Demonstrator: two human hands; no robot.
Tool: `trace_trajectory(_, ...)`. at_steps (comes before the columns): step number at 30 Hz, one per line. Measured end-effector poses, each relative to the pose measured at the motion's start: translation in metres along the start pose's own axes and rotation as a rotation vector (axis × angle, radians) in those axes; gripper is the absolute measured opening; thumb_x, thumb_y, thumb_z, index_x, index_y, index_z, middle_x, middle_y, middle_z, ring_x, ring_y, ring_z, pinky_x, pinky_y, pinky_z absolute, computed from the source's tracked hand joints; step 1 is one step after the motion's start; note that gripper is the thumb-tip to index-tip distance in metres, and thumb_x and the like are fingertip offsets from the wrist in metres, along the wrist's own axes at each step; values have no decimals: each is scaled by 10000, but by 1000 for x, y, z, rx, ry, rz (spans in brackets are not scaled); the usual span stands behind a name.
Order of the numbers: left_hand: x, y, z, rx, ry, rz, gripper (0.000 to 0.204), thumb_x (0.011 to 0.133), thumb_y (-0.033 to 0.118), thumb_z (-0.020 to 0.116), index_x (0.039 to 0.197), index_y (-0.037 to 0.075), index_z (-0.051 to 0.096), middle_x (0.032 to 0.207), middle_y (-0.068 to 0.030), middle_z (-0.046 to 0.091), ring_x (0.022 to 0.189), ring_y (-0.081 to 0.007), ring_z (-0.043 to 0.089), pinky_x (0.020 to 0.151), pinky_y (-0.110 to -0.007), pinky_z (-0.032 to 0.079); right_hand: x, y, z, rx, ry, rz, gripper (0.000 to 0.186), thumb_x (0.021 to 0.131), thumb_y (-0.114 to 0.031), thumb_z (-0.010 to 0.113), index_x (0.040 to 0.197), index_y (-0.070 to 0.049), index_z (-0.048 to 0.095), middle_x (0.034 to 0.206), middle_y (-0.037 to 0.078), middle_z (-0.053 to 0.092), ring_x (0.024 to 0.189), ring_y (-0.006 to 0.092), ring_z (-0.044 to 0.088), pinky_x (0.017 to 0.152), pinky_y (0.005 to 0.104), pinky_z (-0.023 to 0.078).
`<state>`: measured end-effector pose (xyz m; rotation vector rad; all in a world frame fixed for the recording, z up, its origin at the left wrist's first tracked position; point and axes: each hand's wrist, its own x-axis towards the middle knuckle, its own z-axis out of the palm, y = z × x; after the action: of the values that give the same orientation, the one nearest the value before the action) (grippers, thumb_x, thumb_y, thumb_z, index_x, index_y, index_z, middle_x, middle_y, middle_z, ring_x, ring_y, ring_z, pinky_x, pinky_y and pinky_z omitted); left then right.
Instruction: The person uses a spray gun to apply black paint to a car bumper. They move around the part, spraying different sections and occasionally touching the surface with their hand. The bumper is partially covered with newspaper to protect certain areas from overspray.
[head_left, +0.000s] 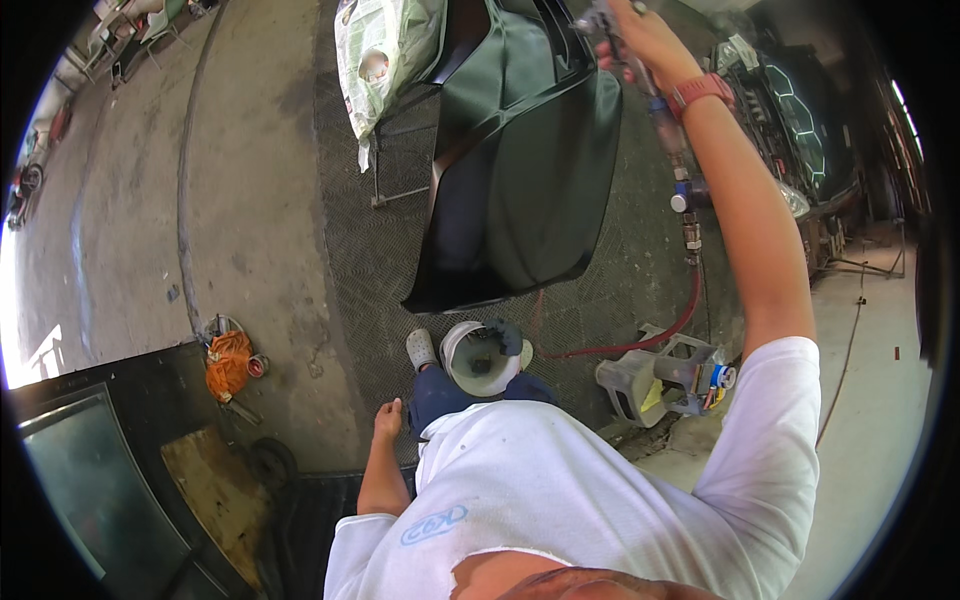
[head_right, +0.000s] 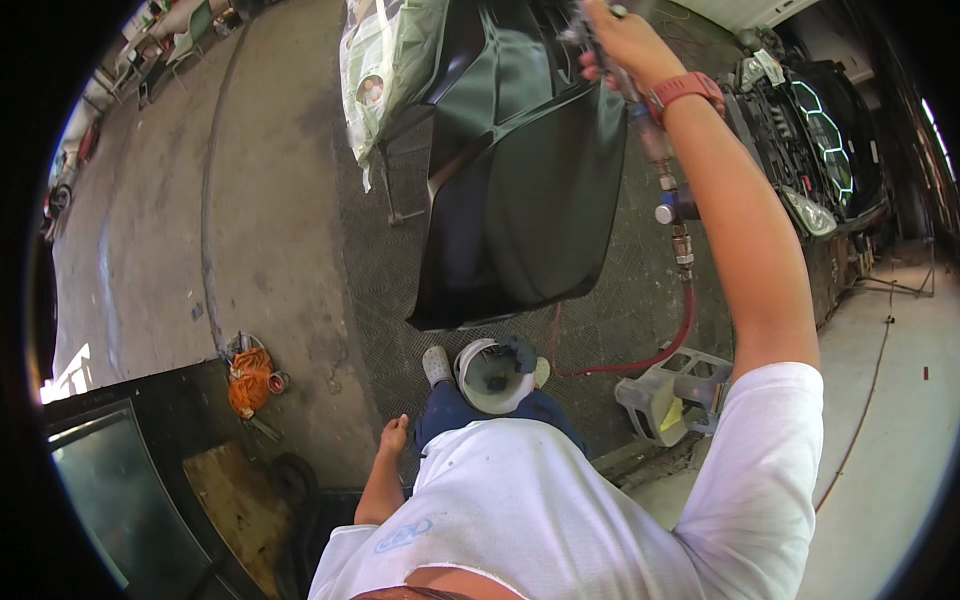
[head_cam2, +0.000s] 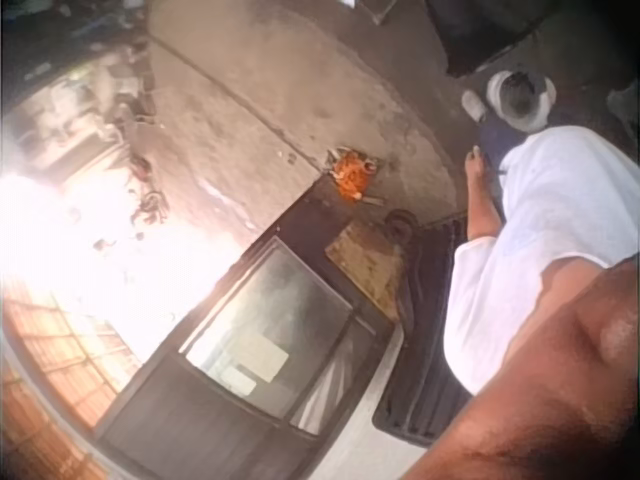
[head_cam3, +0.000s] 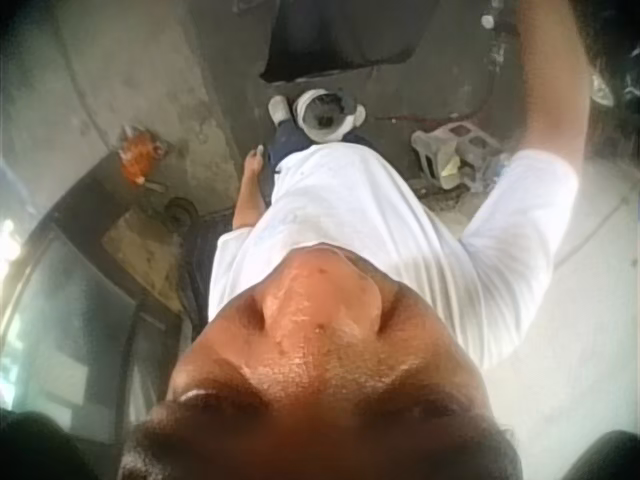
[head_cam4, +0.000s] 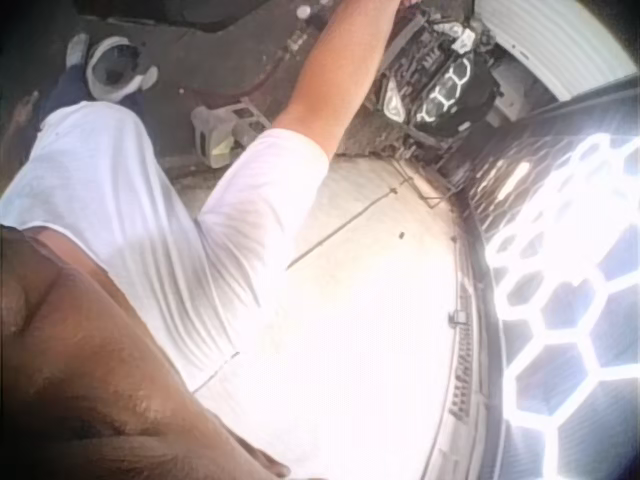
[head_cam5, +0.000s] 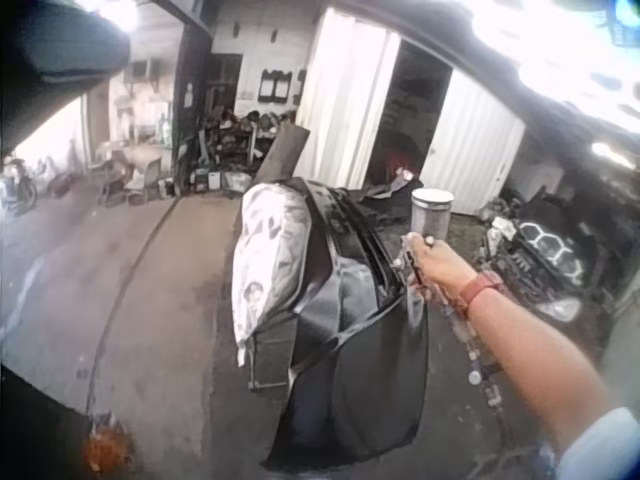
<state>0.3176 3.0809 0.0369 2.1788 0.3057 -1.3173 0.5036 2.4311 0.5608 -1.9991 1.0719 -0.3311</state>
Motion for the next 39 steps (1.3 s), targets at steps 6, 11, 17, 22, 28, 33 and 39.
trace_trajectory(6,-3,17,3,-80,14,12,608,1043,525,626,1290,-23,716,1243,-219,746,1192,-310,694,1053,-419,507,-3,-38,44,300,-242,-158,513,1133,-538,440,1091,-87,682,743,78,675,594,222,685,523,385,574)
trace_trajectory(11,7,14,14,-108,-12,3,607,1044,520,636,1289,-30,714,1211,-209,753,1150,-298,700,1031,-410,515,50,-18,22,450,-261,-143,493,1133,-535,452,1101,-96,674,792,97,699,626,234,697,518,379,564)
trace_trajectory(17,6,-1,14,-116,6,11,598,1042,501,642,1276,-44,712,1203,-218,754,1153,-306,701,1023,-415,521,97,29,-33,124,103,20,637,1065,-639,478,1213,-49,666,868,125,725,684,216,724,512,362,541)
trace_trajectory(22,-1,3,3,-64,3,-16,601,1042,495,642,1300,-45,702,1249,-236,739,1188,-326,695,1044,-427,515,80,32,-26,-158,96,-23,722,1029,-667,498,1245,0,668,872,147,720,676,230,725,534,346,556)
trace_trajectory(28,4,9,4,-55,6,-36,592,1048,500,638,1317,-24,701,1278,-228,733,1219,-336,687,1065,-434,504,42,9,15,-144,-134,-16,700,1041,-677,488,1218,-23,665,852,104,711,692,188,715,490,327,511)
trace_trajectory(33,5,36,6,-131,-9,2,593,1052,500,636,1319,-27,696,1263,-218,739,1191,-321,693,1049,-432,510,81,12,21,-140,32,-46,698,1037,-663,469,1190,-20,694,837,130,715,645,204,715,517,349,546)
trace_trajectory(39,13,7,13,-195,7,33,584,1053,490,642,1305,-34,701,1210,-198,752,1145,-285,698,1022,-416,521,97,30,-3,-163,131,-112,688,1043,-643,487,1210,-9,697,903,164,755,676,227,730,539,373,557)
